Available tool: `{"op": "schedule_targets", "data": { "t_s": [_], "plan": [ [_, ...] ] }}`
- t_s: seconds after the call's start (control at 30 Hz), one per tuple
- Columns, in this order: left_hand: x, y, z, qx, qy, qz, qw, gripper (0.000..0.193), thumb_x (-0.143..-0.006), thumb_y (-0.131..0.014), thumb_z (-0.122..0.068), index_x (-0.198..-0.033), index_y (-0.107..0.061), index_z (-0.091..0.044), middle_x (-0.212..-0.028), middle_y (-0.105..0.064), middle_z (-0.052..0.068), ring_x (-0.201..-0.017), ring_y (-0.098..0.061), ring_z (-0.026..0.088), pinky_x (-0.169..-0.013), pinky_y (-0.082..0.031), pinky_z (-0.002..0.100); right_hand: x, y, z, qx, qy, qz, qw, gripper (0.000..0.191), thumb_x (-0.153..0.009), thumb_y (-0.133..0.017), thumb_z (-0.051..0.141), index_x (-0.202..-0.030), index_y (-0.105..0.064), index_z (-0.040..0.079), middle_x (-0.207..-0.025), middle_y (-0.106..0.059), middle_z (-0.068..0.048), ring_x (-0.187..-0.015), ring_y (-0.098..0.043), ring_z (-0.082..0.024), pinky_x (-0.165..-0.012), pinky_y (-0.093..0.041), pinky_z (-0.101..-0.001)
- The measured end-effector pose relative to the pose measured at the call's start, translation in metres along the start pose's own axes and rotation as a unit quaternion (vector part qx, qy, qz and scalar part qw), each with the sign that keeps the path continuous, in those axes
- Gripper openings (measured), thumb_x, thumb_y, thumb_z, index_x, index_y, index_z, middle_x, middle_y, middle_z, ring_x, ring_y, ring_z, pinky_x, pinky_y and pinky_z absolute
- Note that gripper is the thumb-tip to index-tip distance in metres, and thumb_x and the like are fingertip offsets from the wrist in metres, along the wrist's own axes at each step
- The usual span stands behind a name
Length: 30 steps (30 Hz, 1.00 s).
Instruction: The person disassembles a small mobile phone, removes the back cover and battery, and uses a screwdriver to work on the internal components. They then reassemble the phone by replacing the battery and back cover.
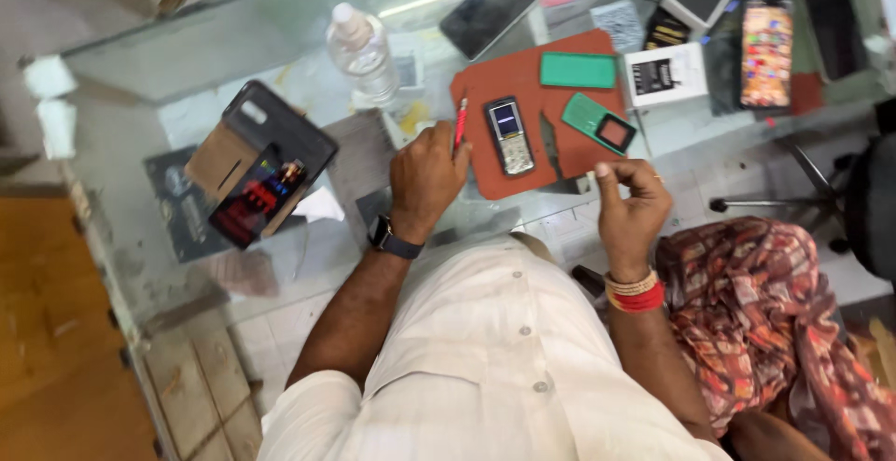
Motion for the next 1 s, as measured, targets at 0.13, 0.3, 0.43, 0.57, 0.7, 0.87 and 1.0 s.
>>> {"op": "schedule_targets", "data": {
  "t_s": [0.13,0.3,0.43,0.57,0.7,0.87,1.0],
  "plan": [
    [0.001,-0.005,0.002,0.013,0.017,0.019,1.000,0.025,-0.088,-0.075,-0.018,-0.100,-0.060,-0.002,-0.082,-0.070,0.020,-0.076,-0.069,0.042,-0.064,-0.055,0.052,0.009,0.003,0.007,0.072,0.015,-0.022,0.997,0.011,-0.096,-0.079,0.002,-0.093,-0.070,-0.003,-0.089,-0.069,-0.010,-0.082,-0.064,-0.018,-0.079,-0.051,-0.0300],
    [0.015,0.001,0.004,0.006,0.065,0.056,0.996,0.027,-0.089,-0.074,-0.015,-0.104,-0.058,0.000,-0.080,-0.070,0.023,-0.077,-0.069,0.044,-0.065,-0.054,0.054,0.001,0.014,0.007,0.152,0.060,-0.034,0.986,0.011,-0.094,-0.080,0.002,-0.093,-0.069,0.000,-0.090,-0.070,-0.012,-0.084,-0.068,-0.026,-0.078,-0.052,-0.0354],
    [0.014,0.009,-0.007,0.047,0.085,0.022,0.995,0.033,-0.088,-0.077,-0.019,-0.110,-0.060,-0.001,-0.072,-0.069,0.017,-0.070,-0.068,0.042,-0.064,-0.053,0.052,-0.019,0.016,0.000,0.190,0.102,-0.016,0.976,0.012,-0.093,-0.080,0.002,-0.097,-0.069,0.001,-0.096,-0.069,-0.013,-0.090,-0.068,-0.031,-0.081,-0.052,-0.0393],
    [0.010,0.016,-0.023,0.048,-0.050,-0.034,0.997,0.024,-0.088,-0.080,-0.018,-0.104,-0.067,-0.004,-0.088,-0.069,0.012,-0.080,-0.068,0.036,-0.069,-0.053,0.045,-0.035,0.007,-0.007,0.214,0.135,0.017,0.967,0.012,-0.092,-0.081,0.002,-0.096,-0.070,0.005,-0.096,-0.069,-0.010,-0.091,-0.066,-0.030,-0.083,-0.049,-0.0411],
    [0.007,0.005,-0.034,0.078,-0.163,0.014,0.983,0.016,-0.087,-0.081,-0.015,-0.093,-0.070,-0.004,-0.100,-0.070,0.009,-0.097,-0.064,0.030,-0.084,-0.053,0.043,-0.048,-0.003,-0.016,0.211,0.222,0.083,0.948,0.014,-0.089,-0.082,0.002,-0.094,-0.070,0.007,-0.094,-0.066,-0.007,-0.090,-0.061,-0.028,-0.085,-0.044,-0.0429],
    [0.001,-0.021,-0.040,0.053,-0.250,0.049,0.966,0.025,-0.088,-0.081,-0.018,-0.106,-0.073,-0.003,-0.123,-0.069,0.008,-0.114,-0.058,0.027,-0.099,-0.047,0.046,-0.063,-0.005,-0.037,0.183,0.290,0.151,0.927,0.016,-0.083,-0.077,0.000,-0.097,-0.072,0.006,-0.092,-0.063,-0.006,-0.086,-0.057,-0.027,-0.082,-0.041,-0.0431],
    [-0.004,-0.039,-0.043,0.042,-0.259,0.056,0.963,0.025,-0.088,-0.081,-0.019,-0.105,-0.073,-0.003,-0.126,-0.069,0.009,-0.119,-0.057,0.029,-0.102,-0.045,0.048,-0.070,0.001,-0.056,0.166,0.291,0.170,0.927,0.020,-0.079,-0.072,-0.003,-0.097,-0.072,0.006,-0.089,-0.061,-0.006,-0.086,-0.056,-0.027,-0.082,-0.042,-0.0435]
  ]
}}
Point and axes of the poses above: each hand's wrist, its own x-axis away from the middle knuckle, its own y-axis out of the back of the hand, z = x × y, the point moved 1 cm from there along -x, towards the middle knuckle
